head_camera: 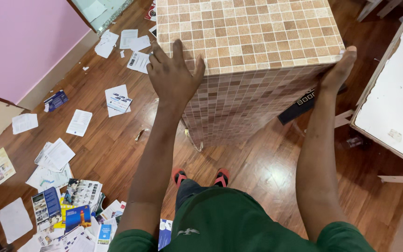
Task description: The person moves and rotates a small two-shelf cabinet on a wooden floor, turning it over several times to check different sides and then positioning it near a wall.
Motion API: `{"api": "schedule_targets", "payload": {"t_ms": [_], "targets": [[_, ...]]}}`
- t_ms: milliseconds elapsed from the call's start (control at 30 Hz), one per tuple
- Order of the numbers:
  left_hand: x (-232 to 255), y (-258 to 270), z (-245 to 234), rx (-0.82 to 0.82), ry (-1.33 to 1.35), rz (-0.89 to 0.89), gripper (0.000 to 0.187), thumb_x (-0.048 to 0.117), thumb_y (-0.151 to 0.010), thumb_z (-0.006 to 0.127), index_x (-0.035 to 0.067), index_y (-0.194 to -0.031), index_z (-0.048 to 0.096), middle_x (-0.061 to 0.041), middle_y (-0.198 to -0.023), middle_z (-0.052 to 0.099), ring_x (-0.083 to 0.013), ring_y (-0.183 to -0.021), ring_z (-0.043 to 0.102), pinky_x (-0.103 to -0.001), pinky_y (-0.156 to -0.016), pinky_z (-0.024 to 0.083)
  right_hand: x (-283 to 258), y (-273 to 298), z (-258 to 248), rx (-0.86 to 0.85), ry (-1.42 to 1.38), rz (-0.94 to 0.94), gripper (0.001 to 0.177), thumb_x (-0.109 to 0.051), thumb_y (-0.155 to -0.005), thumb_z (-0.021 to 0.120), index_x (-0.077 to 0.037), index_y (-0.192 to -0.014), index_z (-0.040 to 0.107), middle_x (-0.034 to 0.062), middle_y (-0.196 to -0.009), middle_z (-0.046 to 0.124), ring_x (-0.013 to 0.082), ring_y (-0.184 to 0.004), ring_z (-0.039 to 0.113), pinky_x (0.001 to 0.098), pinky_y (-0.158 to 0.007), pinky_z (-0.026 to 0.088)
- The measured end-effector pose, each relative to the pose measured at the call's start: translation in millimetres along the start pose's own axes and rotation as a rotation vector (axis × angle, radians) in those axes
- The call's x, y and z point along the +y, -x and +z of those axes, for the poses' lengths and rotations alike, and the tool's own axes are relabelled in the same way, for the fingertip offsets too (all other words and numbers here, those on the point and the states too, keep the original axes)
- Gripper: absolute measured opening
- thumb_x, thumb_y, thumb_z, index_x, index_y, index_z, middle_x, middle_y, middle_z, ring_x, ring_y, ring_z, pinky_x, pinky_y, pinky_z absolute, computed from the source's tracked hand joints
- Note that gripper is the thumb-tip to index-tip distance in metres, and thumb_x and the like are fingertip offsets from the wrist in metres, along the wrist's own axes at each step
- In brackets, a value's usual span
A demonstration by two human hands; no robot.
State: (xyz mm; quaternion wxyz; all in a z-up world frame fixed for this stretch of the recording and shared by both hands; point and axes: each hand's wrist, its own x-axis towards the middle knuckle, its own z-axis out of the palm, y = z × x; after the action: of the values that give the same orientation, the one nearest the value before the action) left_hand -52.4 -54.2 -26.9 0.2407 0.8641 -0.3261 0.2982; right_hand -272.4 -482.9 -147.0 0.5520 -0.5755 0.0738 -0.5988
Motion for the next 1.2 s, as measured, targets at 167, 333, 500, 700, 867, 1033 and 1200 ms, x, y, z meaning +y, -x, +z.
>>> {"api": "schedule_targets", "payload": {"t_ms": [167,333,500,700,867,1033,1200], "targets": [[-13.6,6.4,9.4,0.049,0.032,-0.001,0.066,0.057,-0.095,0.066,0.008,-0.139,0.058,-0.043,-0.137,0.045,-0.0493,-0.116,0.054,-0.058,-0.093,0.045,-32.3,11.4,31.2,0.020,0.124,0.151,0.058,-0.049,-0.110,0.034,0.001,-0.122,0.060,0.0185,-0.134,0.064,0.0255,-0.125,0.058,0.0404,-0.115,0.042],[-57.9,0.9,-4.7,-0.091,0.037,-0.058,0.064,0.057,-0.099,0.060,0.015,-0.147,0.055,-0.039,-0.142,0.044,-0.0489,-0.118,0.052,-0.062,-0.097,0.041,-69.1,48.7,88.7,-0.035,0.244,0.066,0.061,-0.050,-0.112,0.030,0.001,-0.133,0.057,0.0146,-0.138,0.058,0.0204,-0.131,0.050,0.0337,-0.116,0.033],[-105.4,-2.3,-10.4,-0.174,0.069,-0.022,0.062,0.054,-0.103,0.054,0.018,-0.152,0.051,-0.034,-0.143,0.046,-0.0498,-0.120,0.051,-0.061,-0.098,0.042,-107.3,99.9,127.3,-0.068,0.350,0.042,0.065,-0.057,-0.112,0.028,0.000,-0.106,0.058,0.0053,-0.099,0.057,0.0143,-0.093,0.048,0.0331,-0.087,0.044],[-111.3,-15.2,-14.4,-0.178,0.099,0.118,0.058,0.051,-0.105,0.055,0.019,-0.153,0.053,-0.032,-0.139,0.050,-0.0482,-0.119,0.052,-0.060,-0.096,0.044,-124.3,143.9,121.9,0.024,0.454,0.110,0.063,-0.062,-0.113,0.026,-0.005,-0.088,0.034,-0.0024,-0.082,0.027,0.0117,-0.077,0.027,0.0360,-0.067,0.029],[-69.6,-7.2,-19.0,-0.180,0.205,0.163,0.058,0.046,-0.101,0.060,0.018,-0.151,0.054,-0.031,-0.139,0.051,-0.0460,-0.115,0.053,-0.058,-0.096,0.044,-154.7,176.7,87.6,0.102,0.402,0.031,0.076,-0.065,-0.111,0.029,0.005,-0.118,0.057,0.0101,-0.109,0.057,0.0189,-0.100,0.049,0.0369,-0.089,0.041],[-33.5,8.5,-11.0,-0.029,0.167,0.323,0.057,0.045,-0.099,0.066,0.018,-0.147,0.058,-0.030,-0.138,0.051,-0.0462,-0.118,0.052,-0.057,-0.096,0.044,-172.6,201.1,49.9,0.281,0.711,-0.144,0.089,-0.062,-0.115,0.030,0.023,-0.138,0.043,0.0413,-0.140,0.043,0.0420,-0.131,0.042,0.0493,-0.105,0.033],[-42.1,-9.8,-8.9,-0.174,0.230,0.316,0.059,0.043,-0.102,0.065,0.015,-0.152,0.054,-0.030,-0.143,0.048,-0.0464,-0.118,0.051,-0.058,-0.097,0.044,-139.5,224.4,25.8,0.350,0.665,0.227,0.084,-0.067,-0.111,0.019,0.011,-0.098,0.045,0.0217,-0.091,0.042,0.0284,-0.081,0.037,0.0471,-0.073,0.032]]}}
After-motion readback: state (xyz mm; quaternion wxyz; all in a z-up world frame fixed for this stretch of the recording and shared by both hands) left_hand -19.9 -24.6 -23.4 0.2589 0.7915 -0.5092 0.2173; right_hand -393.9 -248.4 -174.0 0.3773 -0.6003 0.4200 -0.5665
